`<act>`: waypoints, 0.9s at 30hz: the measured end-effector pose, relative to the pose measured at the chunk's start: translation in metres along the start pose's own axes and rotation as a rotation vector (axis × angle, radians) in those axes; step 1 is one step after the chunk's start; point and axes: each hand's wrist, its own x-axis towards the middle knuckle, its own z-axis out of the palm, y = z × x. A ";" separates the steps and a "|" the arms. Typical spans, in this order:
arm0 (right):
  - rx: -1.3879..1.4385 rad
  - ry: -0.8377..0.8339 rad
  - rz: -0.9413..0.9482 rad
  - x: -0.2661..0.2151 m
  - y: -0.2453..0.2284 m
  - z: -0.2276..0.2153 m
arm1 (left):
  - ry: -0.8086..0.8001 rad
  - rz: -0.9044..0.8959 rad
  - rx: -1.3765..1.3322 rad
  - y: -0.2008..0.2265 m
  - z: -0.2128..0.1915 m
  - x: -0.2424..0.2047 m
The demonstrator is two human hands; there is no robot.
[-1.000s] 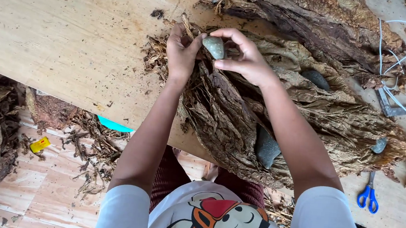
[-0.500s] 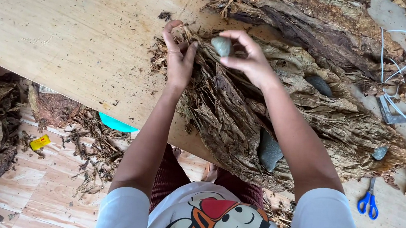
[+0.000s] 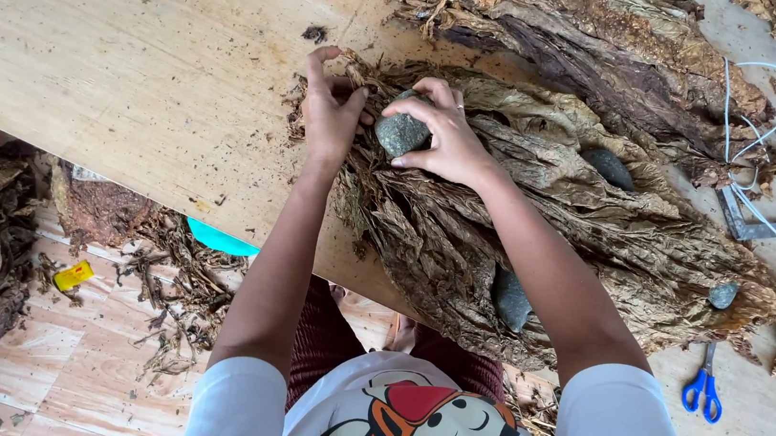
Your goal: The person presses and smooths a large sheet of dried fibrous material on a wooden table using several stones as weights. They occasionally trim loose strands with scissors and rearrange the stones to hold the material in place.
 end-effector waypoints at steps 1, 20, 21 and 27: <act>0.000 0.004 0.000 0.003 -0.001 -0.003 | -0.002 0.003 0.001 -0.004 -0.001 0.001; -0.014 -0.068 -0.003 -0.017 -0.025 -0.049 | -0.479 0.797 0.828 0.012 -0.003 -0.101; -0.010 -0.008 -0.073 -0.029 -0.034 -0.058 | -0.439 0.795 0.844 0.012 -0.004 -0.102; -0.112 0.235 -0.103 -0.142 -0.029 -0.058 | -0.360 0.900 0.767 0.018 0.003 -0.099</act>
